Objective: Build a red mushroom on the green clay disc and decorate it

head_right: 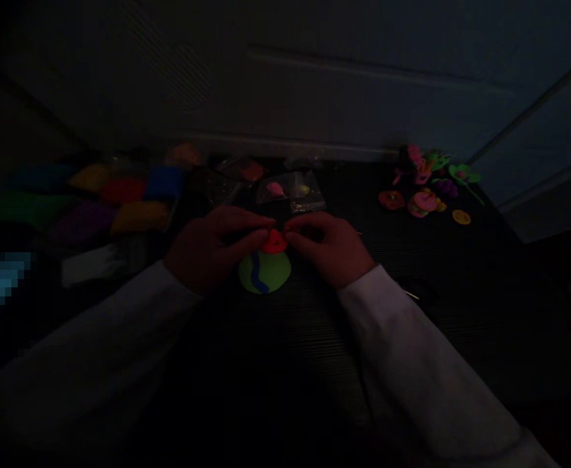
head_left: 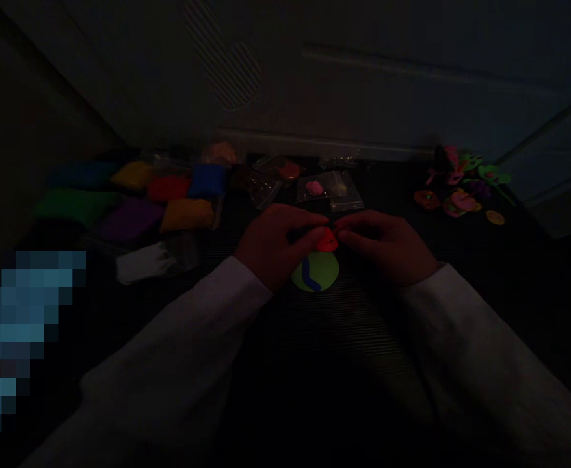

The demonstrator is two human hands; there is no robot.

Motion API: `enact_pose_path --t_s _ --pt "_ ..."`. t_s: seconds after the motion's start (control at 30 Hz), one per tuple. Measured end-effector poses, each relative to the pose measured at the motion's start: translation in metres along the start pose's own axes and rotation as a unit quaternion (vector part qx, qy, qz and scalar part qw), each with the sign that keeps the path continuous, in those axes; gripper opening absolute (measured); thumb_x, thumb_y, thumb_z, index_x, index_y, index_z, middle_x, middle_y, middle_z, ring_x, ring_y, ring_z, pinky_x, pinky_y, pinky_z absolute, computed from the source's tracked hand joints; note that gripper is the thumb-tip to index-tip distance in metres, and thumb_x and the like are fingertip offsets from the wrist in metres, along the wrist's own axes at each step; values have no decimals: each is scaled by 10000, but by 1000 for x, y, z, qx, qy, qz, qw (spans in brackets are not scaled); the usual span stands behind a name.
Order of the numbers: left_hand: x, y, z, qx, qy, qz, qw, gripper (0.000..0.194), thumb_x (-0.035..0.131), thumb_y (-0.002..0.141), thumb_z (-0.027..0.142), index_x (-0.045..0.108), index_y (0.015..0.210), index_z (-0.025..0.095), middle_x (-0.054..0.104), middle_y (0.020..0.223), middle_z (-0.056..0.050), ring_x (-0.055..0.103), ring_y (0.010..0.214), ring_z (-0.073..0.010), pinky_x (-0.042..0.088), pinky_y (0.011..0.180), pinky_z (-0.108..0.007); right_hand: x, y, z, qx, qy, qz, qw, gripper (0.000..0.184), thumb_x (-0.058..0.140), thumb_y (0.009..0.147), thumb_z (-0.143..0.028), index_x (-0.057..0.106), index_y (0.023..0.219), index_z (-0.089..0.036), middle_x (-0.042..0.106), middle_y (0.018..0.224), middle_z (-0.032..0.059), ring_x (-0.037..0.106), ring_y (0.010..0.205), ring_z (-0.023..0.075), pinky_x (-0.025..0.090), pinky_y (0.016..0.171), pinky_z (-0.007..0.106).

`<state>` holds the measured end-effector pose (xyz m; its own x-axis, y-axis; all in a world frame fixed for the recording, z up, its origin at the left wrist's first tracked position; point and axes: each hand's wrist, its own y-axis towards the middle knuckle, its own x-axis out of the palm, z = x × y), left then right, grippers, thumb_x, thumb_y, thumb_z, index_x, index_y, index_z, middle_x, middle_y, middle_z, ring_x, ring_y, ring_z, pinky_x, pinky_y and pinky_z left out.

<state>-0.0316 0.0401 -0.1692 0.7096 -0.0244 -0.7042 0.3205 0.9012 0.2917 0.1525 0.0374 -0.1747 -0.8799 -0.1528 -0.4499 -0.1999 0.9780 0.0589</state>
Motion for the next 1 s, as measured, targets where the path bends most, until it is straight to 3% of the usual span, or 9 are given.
enact_pose_path --t_s 1.0 --pt "3 0 -2 23 -6 8 1000 207 545 748 334 671 880 236 681 883 16 589 868 -157 434 825 -300 1 0 -1 0 -23 -3 1000 192 608 714 -304 640 853 -176 653 833 30 592 778 175 459 703 330"
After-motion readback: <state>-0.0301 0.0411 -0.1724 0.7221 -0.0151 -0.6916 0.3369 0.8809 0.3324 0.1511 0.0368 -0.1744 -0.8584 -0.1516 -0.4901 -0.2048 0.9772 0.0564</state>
